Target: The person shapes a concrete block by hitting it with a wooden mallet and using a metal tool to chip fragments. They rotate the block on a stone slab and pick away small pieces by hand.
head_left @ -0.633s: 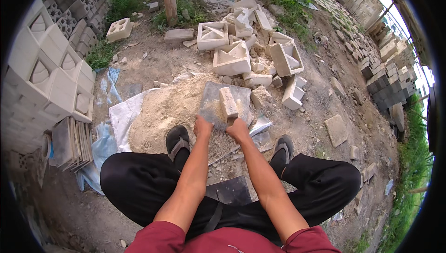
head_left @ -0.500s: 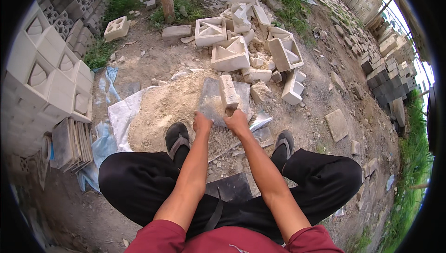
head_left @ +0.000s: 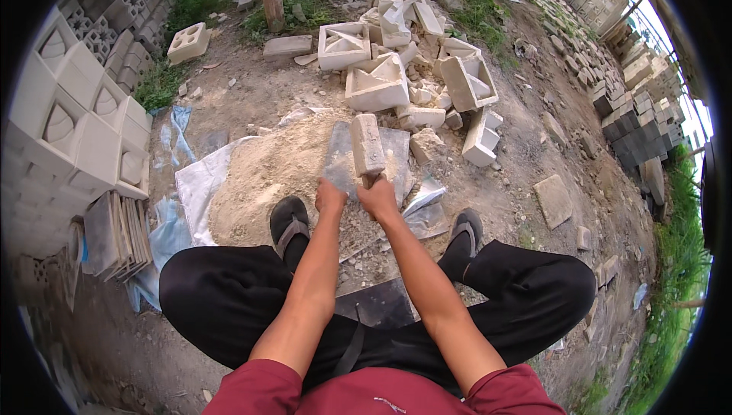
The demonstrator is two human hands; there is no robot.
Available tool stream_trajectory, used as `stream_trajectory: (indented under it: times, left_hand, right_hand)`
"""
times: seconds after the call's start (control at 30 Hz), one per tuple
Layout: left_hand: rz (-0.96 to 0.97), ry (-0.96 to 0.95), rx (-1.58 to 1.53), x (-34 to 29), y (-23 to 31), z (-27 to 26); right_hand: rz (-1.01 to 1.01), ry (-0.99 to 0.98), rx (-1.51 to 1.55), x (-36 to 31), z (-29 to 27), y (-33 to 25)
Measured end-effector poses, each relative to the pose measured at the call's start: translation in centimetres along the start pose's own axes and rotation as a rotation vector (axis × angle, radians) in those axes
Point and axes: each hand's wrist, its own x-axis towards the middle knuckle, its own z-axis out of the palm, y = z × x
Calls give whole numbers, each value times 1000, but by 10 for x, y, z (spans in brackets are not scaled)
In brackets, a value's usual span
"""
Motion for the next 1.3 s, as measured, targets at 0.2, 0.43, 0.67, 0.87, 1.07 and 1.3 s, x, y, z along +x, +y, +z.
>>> stream_trajectory:
  times: [0.2,0.43,0.67,0.87,1.07,1.3]
  left_hand:
    - [27,13,11,-1,1,-1]
    - [18,-24,7,-3,0,-2]
    - [-12,6,39,2,-6,-7]
    - [12,-36,58,-3,12,-3]
    - [-12,0,90,3,4,-3]
    - [-13,-51,111,2,11,-8]
  right_hand:
    - [39,-239,-191,6,0,0]
    - [-28,-65,-144,-9,16,13]
    - [34,-143,-47,25,-27,-14]
    - [92,-51,-224,24,-36,53]
    - [26,-118,-196,40,-51,19]
    - [34,-45,-235,27,-24,41]
